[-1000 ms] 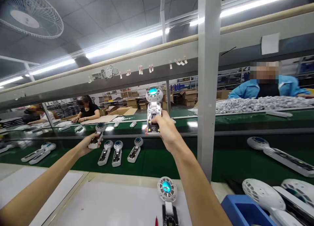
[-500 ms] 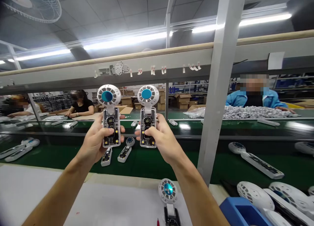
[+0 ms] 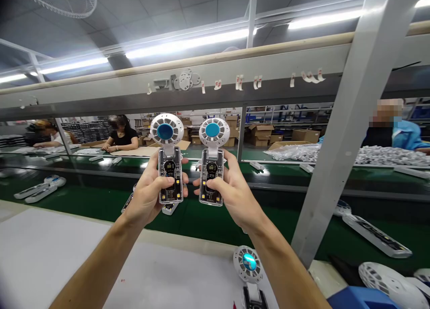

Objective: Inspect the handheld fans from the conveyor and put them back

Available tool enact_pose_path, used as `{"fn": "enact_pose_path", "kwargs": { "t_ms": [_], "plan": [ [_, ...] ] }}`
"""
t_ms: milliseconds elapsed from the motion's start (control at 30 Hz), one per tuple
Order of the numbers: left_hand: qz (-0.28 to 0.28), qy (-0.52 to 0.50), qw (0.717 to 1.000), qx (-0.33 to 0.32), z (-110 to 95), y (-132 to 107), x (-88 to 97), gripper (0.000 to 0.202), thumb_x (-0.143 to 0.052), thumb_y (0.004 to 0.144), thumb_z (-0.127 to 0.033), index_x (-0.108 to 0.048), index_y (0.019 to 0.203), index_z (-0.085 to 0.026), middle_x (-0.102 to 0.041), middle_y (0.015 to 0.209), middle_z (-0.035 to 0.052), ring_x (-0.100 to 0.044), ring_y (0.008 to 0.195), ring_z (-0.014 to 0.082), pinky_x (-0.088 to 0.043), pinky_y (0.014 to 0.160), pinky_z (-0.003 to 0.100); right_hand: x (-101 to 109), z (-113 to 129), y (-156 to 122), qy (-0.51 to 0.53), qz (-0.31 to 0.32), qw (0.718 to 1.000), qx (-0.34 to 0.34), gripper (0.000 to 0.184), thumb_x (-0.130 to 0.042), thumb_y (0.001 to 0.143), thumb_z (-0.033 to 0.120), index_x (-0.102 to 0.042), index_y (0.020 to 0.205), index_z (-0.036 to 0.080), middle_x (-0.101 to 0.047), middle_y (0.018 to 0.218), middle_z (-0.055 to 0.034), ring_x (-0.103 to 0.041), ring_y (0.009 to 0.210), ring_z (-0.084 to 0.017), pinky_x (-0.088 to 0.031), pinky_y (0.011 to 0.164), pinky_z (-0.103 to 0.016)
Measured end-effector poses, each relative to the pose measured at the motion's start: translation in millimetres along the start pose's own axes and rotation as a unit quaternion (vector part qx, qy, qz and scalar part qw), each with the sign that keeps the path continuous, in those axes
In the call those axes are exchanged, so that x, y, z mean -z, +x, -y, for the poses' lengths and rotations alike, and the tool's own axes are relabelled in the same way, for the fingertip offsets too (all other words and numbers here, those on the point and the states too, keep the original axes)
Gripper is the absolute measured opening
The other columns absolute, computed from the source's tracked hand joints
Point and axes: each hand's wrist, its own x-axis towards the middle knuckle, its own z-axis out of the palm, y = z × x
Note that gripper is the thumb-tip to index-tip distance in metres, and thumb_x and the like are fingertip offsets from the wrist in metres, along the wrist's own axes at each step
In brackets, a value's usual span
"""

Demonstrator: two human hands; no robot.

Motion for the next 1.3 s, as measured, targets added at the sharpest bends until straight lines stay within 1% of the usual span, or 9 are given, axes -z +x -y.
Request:
{"fn": "enact_pose_path", "kwargs": {
  "t_ms": [200, 367, 467, 600, 733, 833, 1033, 1200, 1300],
  "plan": [
    [-0.007, -0.003, 1.0, -0.001, -1.2, -0.2, -0.4, 0.074, -0.068, 0.076, -0.017, -0.03, 0.138, -0.025, -0.067, 0.101, 0.0047, -0.068, 0.06, 0.0158, -0.057, 0.055, 0.03, -7.5, 0.4, -3.0, 0.023, 0.025, 0.999, 0.006, 0.064, -0.061, 0.08, 0.014, -0.036, 0.137, 0.03, -0.071, 0.103, -0.0006, -0.072, 0.075, -0.018, -0.061, 0.068, -0.033],
    [-0.008, -0.018, 1.0, 0.002, -4.7, -3.5, -3.8, 0.073, -0.067, 0.078, -0.018, -0.029, 0.139, -0.025, -0.067, 0.105, 0.006, -0.068, 0.063, 0.0163, -0.057, 0.059, 0.032, -8.2, 3.6, -5.2, 0.03, 0.032, 0.999, -0.007, 0.066, -0.063, 0.08, 0.017, -0.035, 0.139, 0.025, -0.072, 0.086, -0.0006, -0.07, 0.069, -0.017, -0.058, 0.064, -0.03],
    [0.006, -0.031, 0.999, 0.013, -7.5, -6.0, -5.8, 0.079, -0.068, 0.075, -0.014, -0.027, 0.142, -0.026, -0.067, 0.107, 0.0064, -0.07, 0.067, 0.0176, -0.058, 0.063, 0.034, -7.2, 6.7, -6.5, 0.049, 0.04, 0.998, 0.002, 0.066, -0.064, 0.078, 0.016, -0.038, 0.138, 0.024, -0.073, 0.092, -0.0022, -0.07, 0.069, -0.016, -0.058, 0.065, -0.029],
    [0.002, -0.031, 1.0, 0.002, -7.7, -7.9, -7.6, 0.085, -0.067, 0.069, -0.007, -0.027, 0.141, -0.024, -0.068, 0.101, 0.0048, -0.069, 0.065, 0.0175, -0.057, 0.06, 0.031, -7.8, 10.6, -8.7, 0.035, 0.059, 0.998, 0.011, 0.078, -0.063, 0.075, 0.01, -0.032, 0.144, 0.026, -0.074, 0.094, -0.0028, -0.07, 0.071, -0.017, -0.057, 0.064, -0.028],
    [-0.005, -0.035, 0.999, 0.004, -6.4, -9.6, -10.1, 0.079, -0.067, 0.074, -0.012, -0.027, 0.141, -0.024, -0.069, 0.101, 0.0055, -0.07, 0.066, 0.0185, -0.058, 0.06, 0.031, -8.6, 10.0, -10.2, 0.036, 0.053, 0.998, 0.013, 0.074, -0.063, 0.081, 0.014, -0.031, 0.147, 0.028, -0.073, 0.098, -0.0038, -0.071, 0.073, -0.017, -0.058, 0.068, -0.03],
    [-0.009, -0.039, 0.999, 0.002, -5.1, -10.5, -12.1, 0.072, -0.065, 0.078, -0.014, -0.028, 0.139, -0.023, -0.069, 0.095, 0.0051, -0.069, 0.062, 0.0178, -0.056, 0.056, 0.029, -9.0, 8.8, -10.5, 0.037, 0.042, 0.998, 0.014, 0.071, -0.061, 0.084, 0.015, -0.032, 0.148, 0.028, -0.072, 0.096, -0.0029, -0.07, 0.07, -0.017, -0.059, 0.064, -0.03],
    [-0.021, -0.051, 0.998, -0.006, -2.4, -10.4, -12.6, 0.061, -0.063, 0.079, -0.014, -0.035, 0.133, -0.022, -0.069, 0.1, 0.0056, -0.07, 0.062, 0.0168, -0.056, 0.056, 0.028, -10.0, 8.5, -10.4, 0.048, 0.023, 0.998, 0.022, 0.076, -0.063, 0.081, 0.015, -0.032, 0.149, 0.03, -0.069, 0.114, -0.0053, -0.071, 0.085, -0.02, -0.062, 0.066, -0.033],
    [-0.012, -0.065, 0.998, -0.016, -0.2, -11.1, -10.9, 0.058, -0.061, 0.08, -0.012, -0.037, 0.132, -0.024, -0.069, 0.108, 0.0064, -0.07, 0.064, 0.0159, -0.057, 0.058, 0.029, -6.5, 6.7, -11.2, 0.032, 0.027, 0.999, 0.013, 0.079, -0.062, 0.083, 0.016, -0.027, 0.152, 0.032, -0.069, 0.112, -0.0048, -0.07, 0.074, -0.017, -0.061, 0.066, -0.033],
    [-0.006, -0.069, 0.997, -0.022, 1.7, -10.7, -10.5, 0.058, -0.061, 0.081, -0.011, -0.037, 0.132, -0.025, -0.068, 0.112, 0.0062, -0.071, 0.065, 0.0158, -0.057, 0.059, 0.029, -7.6, 8.4, -11.2, 0.029, 0.027, 0.999, 0.011, 0.079, -0.061, 0.083, 0.016, -0.026, 0.152, 0.031, -0.071, 0.103, -0.0031, -0.069, 0.072, -0.016, -0.06, 0.064, -0.031]
  ]
}}
